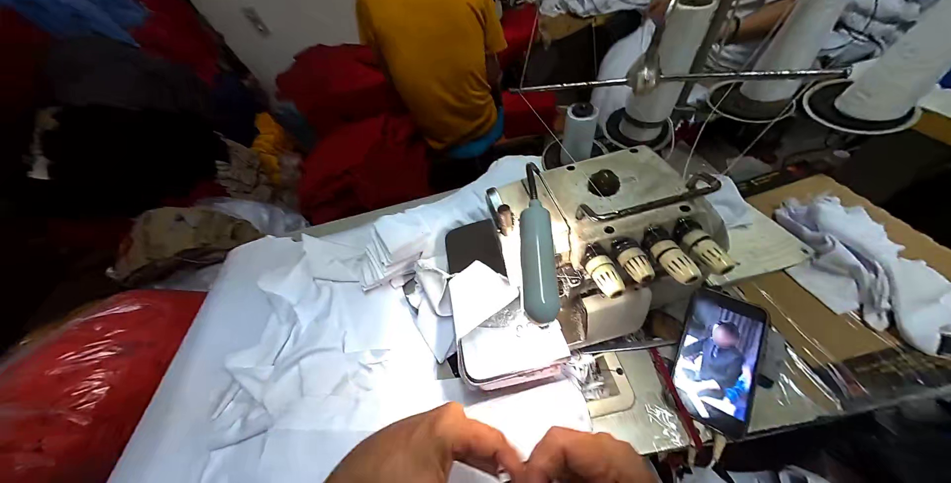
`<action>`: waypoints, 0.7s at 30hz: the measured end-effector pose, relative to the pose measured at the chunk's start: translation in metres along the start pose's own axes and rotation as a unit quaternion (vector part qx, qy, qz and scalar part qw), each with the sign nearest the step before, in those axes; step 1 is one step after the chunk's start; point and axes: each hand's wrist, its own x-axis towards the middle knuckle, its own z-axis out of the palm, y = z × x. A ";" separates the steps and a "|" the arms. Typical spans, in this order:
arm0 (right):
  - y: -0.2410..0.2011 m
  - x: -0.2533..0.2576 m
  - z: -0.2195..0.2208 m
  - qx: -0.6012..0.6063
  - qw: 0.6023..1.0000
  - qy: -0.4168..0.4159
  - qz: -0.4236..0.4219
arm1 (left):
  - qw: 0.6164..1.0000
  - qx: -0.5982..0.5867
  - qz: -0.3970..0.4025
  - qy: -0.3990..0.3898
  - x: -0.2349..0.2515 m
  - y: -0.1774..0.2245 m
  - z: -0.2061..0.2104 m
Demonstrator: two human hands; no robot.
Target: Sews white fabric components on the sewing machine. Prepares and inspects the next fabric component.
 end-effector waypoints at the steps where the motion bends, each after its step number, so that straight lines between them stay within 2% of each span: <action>1: -0.003 0.001 -0.006 -0.024 0.999 0.021 -0.013 | 0.999 -0.008 -0.035 -0.038 -0.010 -0.007 -0.009; 4: -0.002 -0.010 -0.041 -0.084 0.986 0.142 0.016 | 0.987 0.006 -0.140 -0.078 -0.053 -0.017 -0.030; 7: -0.003 -0.031 -0.075 -0.105 0.961 0.247 0.058 | 0.987 -0.015 -0.156 -0.042 -0.108 -0.022 -0.050; 8: -0.002 -0.038 -0.084 -0.101 0.957 0.261 0.070 | 0.991 -0.019 -0.134 -0.008 -0.126 -0.023 -0.053; 10: 0.002 -0.050 -0.094 -0.079 0.958 0.259 0.094 | 0.994 -0.001 -0.040 0.099 -0.156 -0.024 -0.053; 13: 0.013 -0.056 -0.088 -0.024 0.962 0.243 0.118 | 0.947 -0.027 0.123 0.297 -0.172 -0.028 -0.044; 15: 0.016 -0.051 -0.072 -0.015 0.958 0.251 0.138 | 0.922 -0.045 0.146 0.355 -0.172 -0.027 -0.039; 16: 0.015 -0.047 -0.064 -0.022 0.957 0.255 0.140 | 0.936 -0.009 0.098 0.339 -0.172 -0.022 -0.038; 17: 0.016 -0.043 -0.058 -0.038 0.958 0.251 0.130 | 0.951 0.057 0.012 0.303 -0.170 -0.014 -0.038; 18: 0.016 -0.039 -0.054 -0.067 0.966 0.228 0.105 | 0.947 0.139 -0.088 0.276 -0.162 -0.007 -0.034; 19: 0.017 -0.035 -0.051 -0.112 0.975 0.181 0.065 | 0.925 0.228 -0.164 0.258 -0.148 0.001 -0.025; 20: 0.018 -0.029 -0.047 -0.163 0.979 0.124 0.018 | 0.903 0.300 -0.190 0.243 -0.132 0.007 -0.016; 21: 0.019 -0.022 -0.041 -0.210 0.975 0.068 -0.028 | 0.896 0.335 -0.175 0.235 -0.112 0.016 -0.007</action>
